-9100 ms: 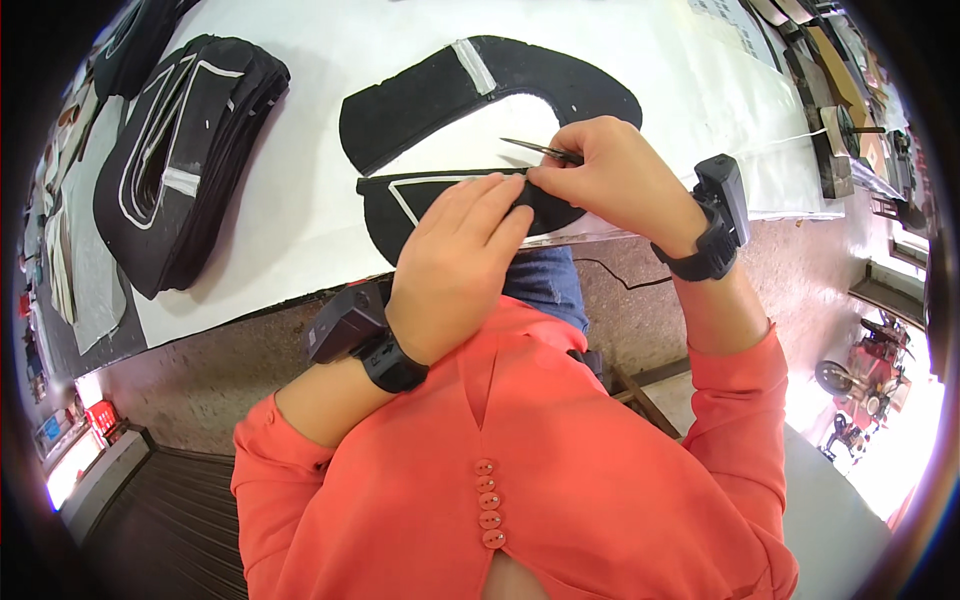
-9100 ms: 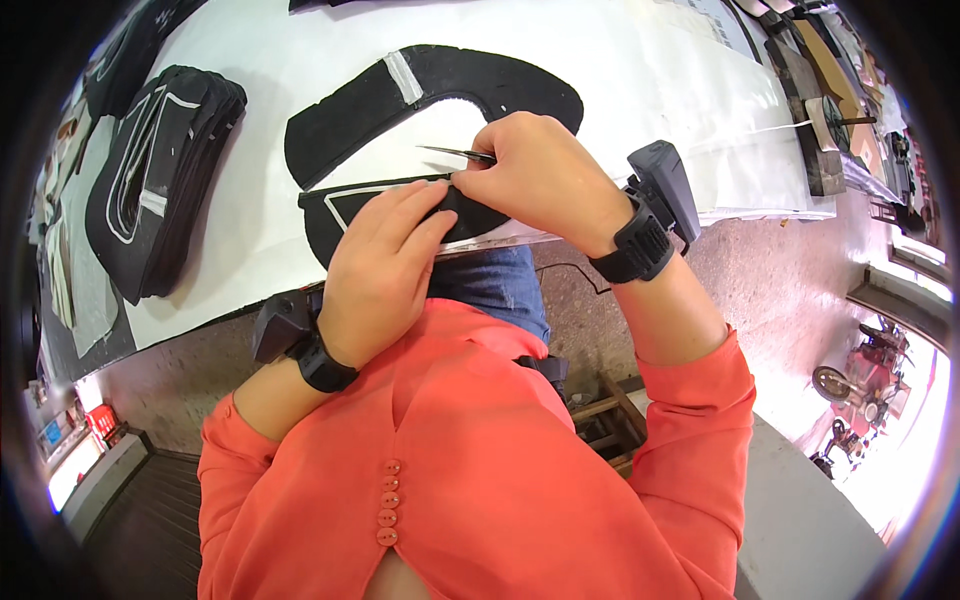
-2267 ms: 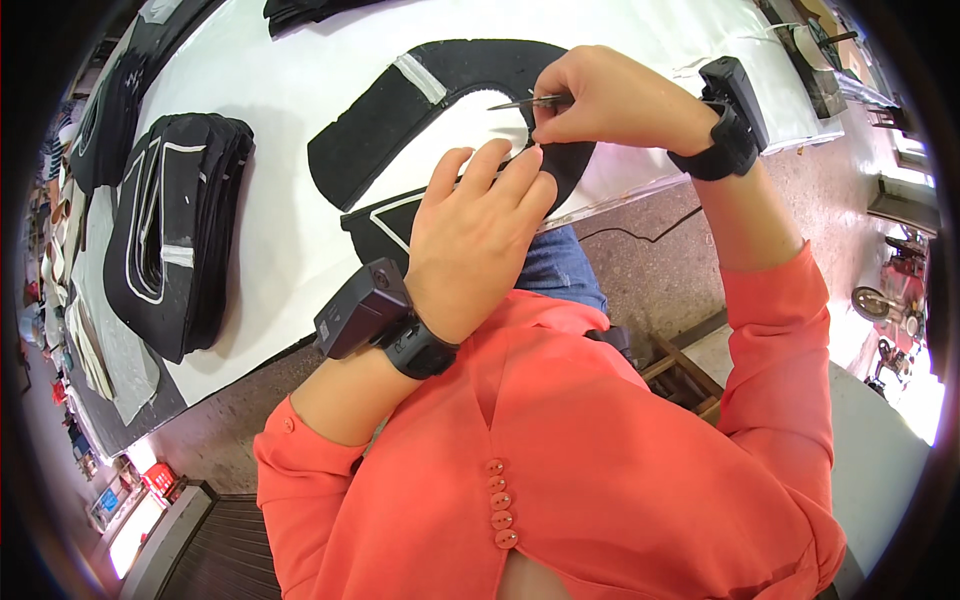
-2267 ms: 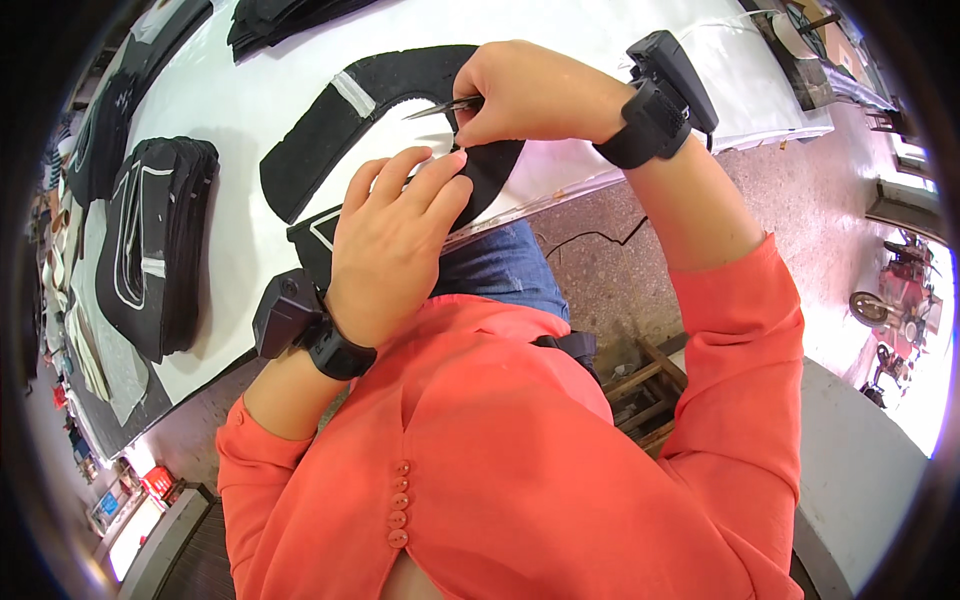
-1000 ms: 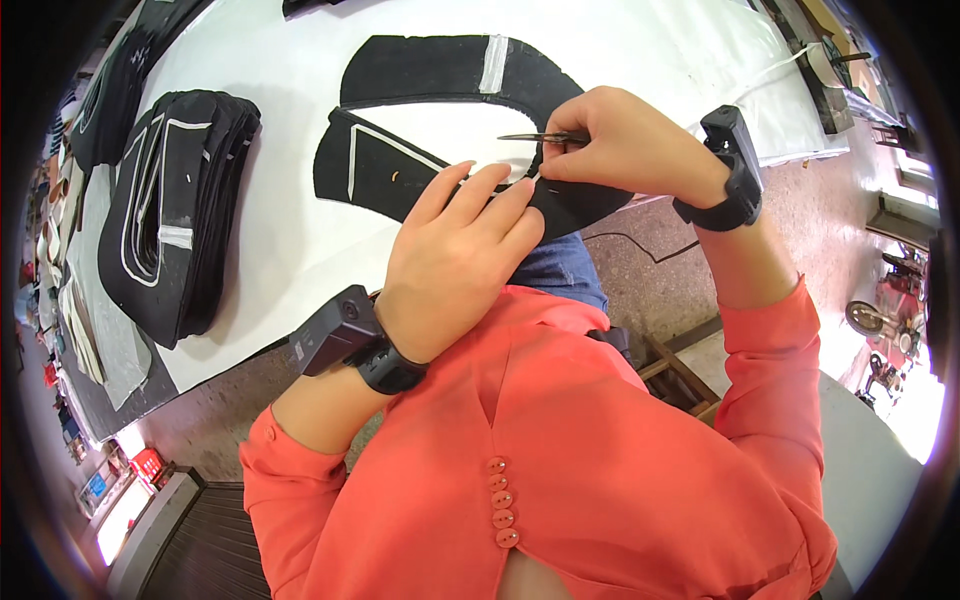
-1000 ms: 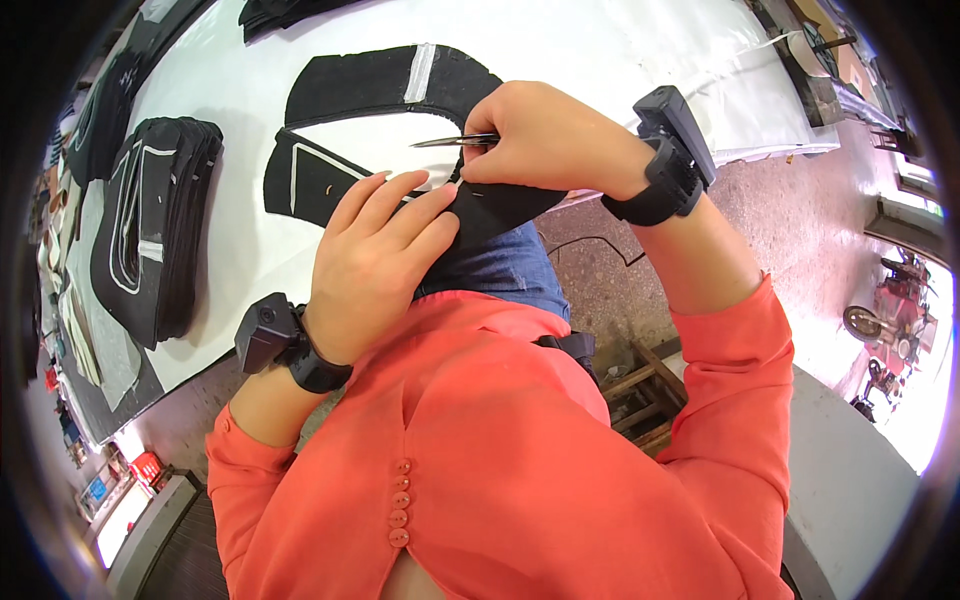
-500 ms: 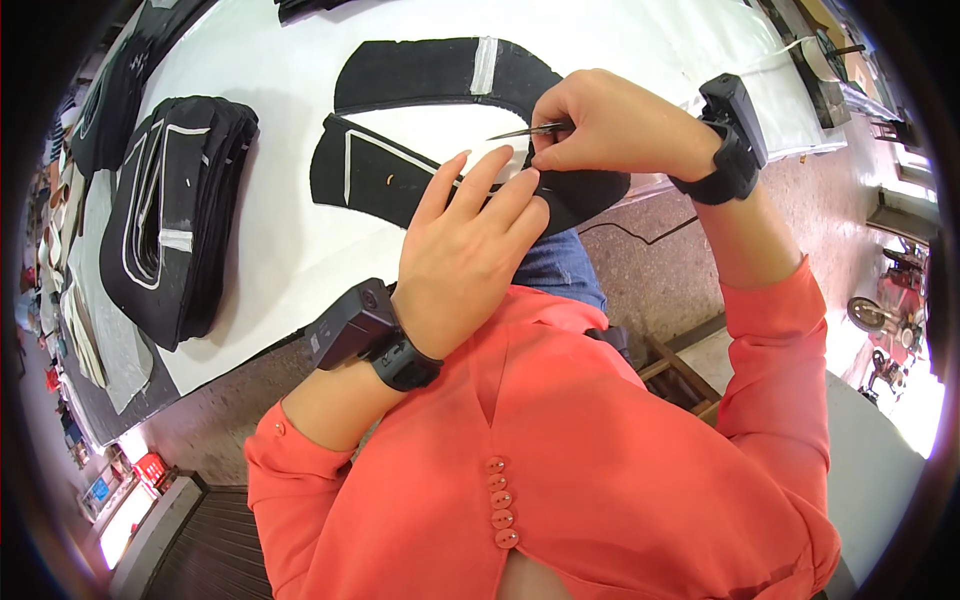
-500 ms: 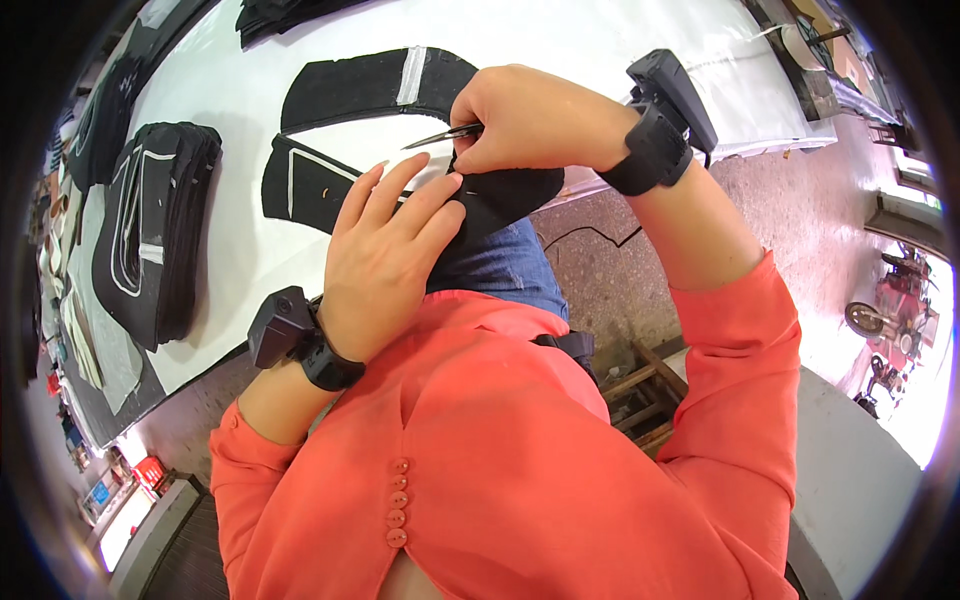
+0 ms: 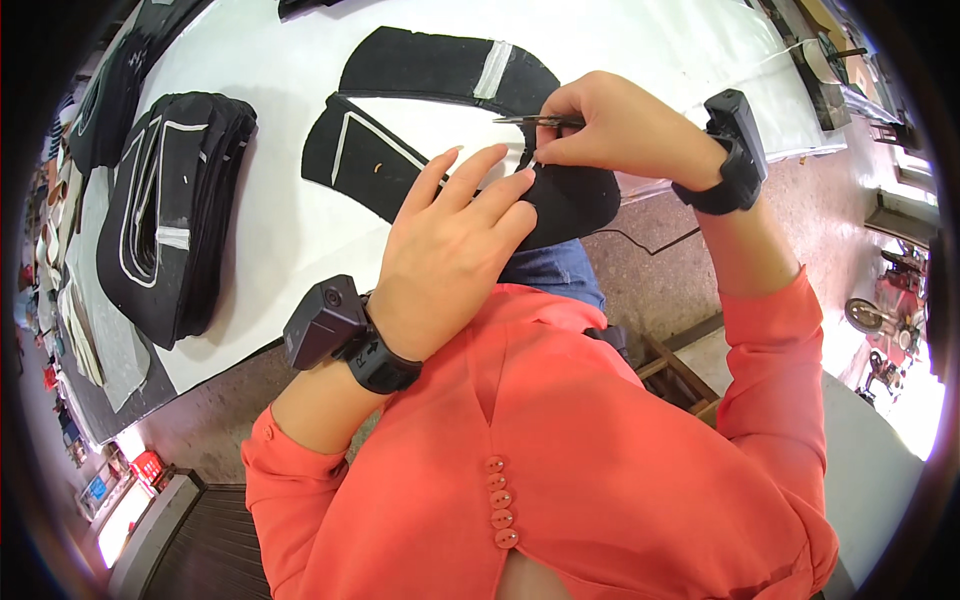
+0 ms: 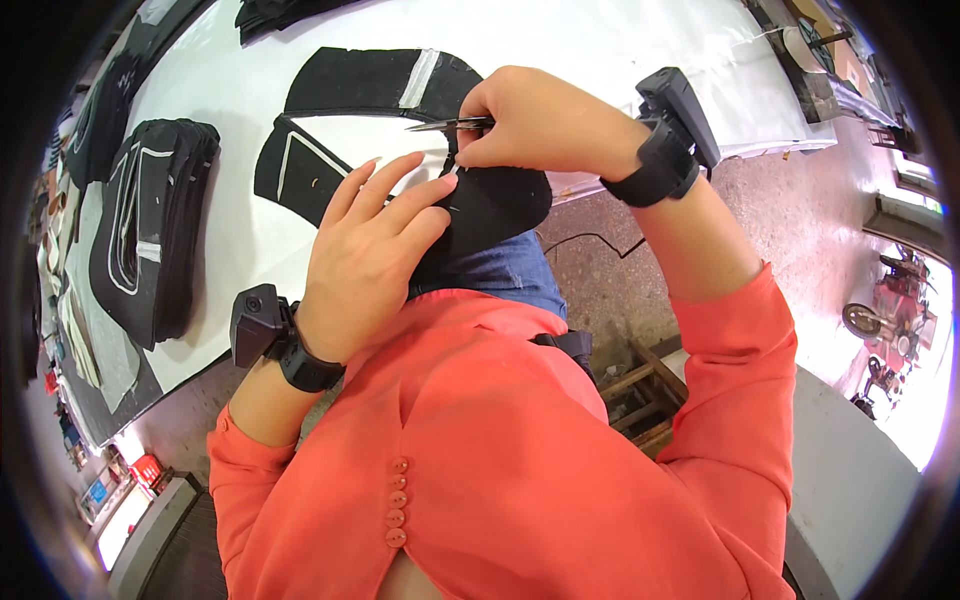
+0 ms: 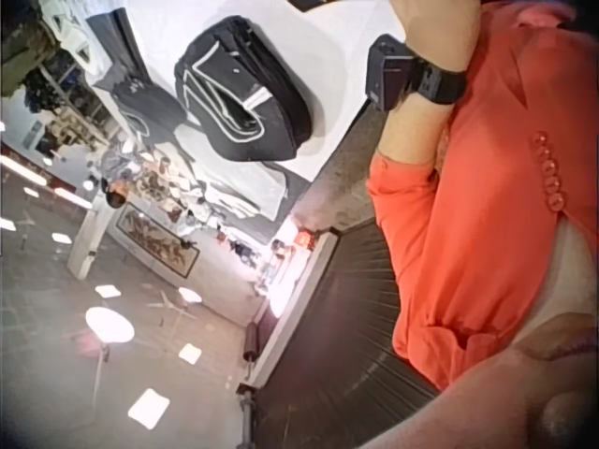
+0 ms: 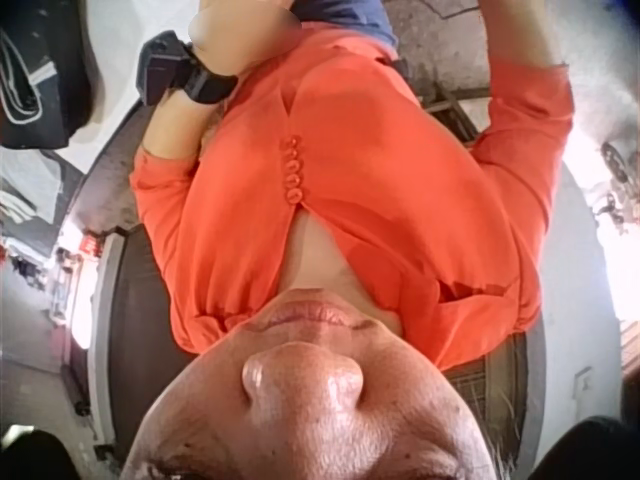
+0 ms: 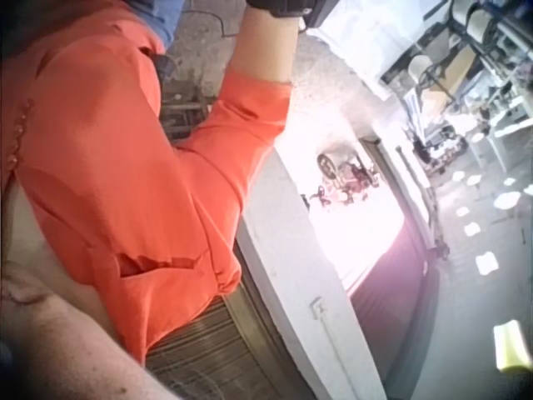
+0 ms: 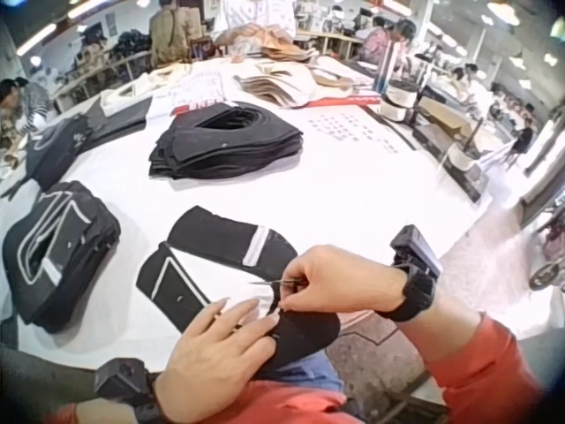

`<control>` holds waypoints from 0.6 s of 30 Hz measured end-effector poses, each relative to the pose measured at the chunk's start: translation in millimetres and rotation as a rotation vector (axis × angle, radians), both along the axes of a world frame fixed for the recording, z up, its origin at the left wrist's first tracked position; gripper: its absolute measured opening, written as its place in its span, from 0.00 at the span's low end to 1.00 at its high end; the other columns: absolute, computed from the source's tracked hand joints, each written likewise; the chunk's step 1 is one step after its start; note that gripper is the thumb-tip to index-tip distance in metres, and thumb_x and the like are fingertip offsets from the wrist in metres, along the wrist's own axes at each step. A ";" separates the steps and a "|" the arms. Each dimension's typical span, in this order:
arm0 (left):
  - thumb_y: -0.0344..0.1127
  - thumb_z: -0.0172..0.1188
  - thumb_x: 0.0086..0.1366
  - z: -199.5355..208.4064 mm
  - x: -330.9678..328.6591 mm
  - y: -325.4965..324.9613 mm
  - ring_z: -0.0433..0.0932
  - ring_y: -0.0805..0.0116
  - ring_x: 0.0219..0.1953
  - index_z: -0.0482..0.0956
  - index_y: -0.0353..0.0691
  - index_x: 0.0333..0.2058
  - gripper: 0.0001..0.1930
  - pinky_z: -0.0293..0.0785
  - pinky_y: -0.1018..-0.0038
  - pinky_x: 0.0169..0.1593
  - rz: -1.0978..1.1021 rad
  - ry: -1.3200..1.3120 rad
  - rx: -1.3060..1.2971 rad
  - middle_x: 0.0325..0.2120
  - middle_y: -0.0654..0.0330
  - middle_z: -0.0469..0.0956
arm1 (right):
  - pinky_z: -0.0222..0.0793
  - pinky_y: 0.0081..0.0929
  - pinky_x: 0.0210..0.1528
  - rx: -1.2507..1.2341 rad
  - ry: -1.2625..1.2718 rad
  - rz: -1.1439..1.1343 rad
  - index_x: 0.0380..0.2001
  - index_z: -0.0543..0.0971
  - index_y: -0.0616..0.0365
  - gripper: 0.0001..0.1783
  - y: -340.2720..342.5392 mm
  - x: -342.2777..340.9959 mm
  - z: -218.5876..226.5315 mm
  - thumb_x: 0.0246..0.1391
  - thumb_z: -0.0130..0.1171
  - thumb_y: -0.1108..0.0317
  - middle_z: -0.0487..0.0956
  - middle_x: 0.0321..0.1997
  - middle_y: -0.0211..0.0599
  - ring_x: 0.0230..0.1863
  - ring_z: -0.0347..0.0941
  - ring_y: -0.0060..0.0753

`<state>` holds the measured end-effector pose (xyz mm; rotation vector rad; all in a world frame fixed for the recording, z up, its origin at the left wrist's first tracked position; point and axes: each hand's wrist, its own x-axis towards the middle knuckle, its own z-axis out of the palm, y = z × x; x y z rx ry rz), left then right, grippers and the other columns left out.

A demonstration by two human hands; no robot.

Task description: The person is using small scissors or snips to trim the edges and excess material from shoe upper components.

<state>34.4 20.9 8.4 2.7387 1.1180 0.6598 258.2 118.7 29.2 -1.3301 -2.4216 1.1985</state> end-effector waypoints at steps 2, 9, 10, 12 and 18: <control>0.27 0.56 0.60 1.6 -1.1 0.5 0.73 0.54 0.61 0.78 0.40 0.37 0.06 0.67 0.52 0.65 -0.002 -0.025 -0.070 0.52 0.63 0.80 | 0.66 0.23 0.31 -0.075 0.027 0.037 0.28 0.82 0.66 0.10 5.3 3.6 5.0 0.50 0.66 0.68 0.75 0.20 0.33 0.24 0.67 0.19; 0.25 0.57 0.59 -1.0 3.0 2.7 0.74 0.53 0.59 0.79 0.38 0.35 0.06 0.70 0.54 0.63 -0.003 -0.080 -0.080 0.51 0.62 0.80 | 0.66 0.23 0.31 0.008 0.035 0.083 0.28 0.82 0.66 0.10 11.4 -1.5 3.9 0.49 0.67 0.67 0.75 0.20 0.34 0.25 0.68 0.21; 0.25 0.57 0.59 -0.6 3.5 2.6 0.74 0.54 0.59 0.78 0.38 0.35 0.06 0.69 0.53 0.63 -0.005 -0.076 -0.088 0.51 0.61 0.80 | 0.66 0.24 0.31 0.059 0.020 0.081 0.27 0.82 0.66 0.11 12.1 -0.9 -1.1 0.48 0.67 0.66 0.75 0.20 0.35 0.24 0.68 0.23; 0.25 0.57 0.59 0.1 3.0 1.9 0.74 0.54 0.58 0.78 0.38 0.36 0.06 0.69 0.53 0.63 -0.007 -0.071 -0.095 0.51 0.61 0.80 | 0.66 0.25 0.30 0.111 0.005 0.080 0.27 0.82 0.66 0.12 14.6 -1.1 -3.3 0.48 0.67 0.66 0.75 0.19 0.36 0.24 0.68 0.25; 0.29 0.65 0.59 -4.5 -2.2 -26.8 0.72 0.53 0.61 0.79 0.38 0.50 0.19 0.66 0.53 0.64 0.036 -0.040 -0.110 0.59 0.59 0.77 | 0.67 0.28 0.30 0.067 -0.121 0.101 0.26 0.82 0.65 0.14 14.0 -8.6 9.6 0.48 0.66 0.63 0.75 0.19 0.40 0.23 0.69 0.29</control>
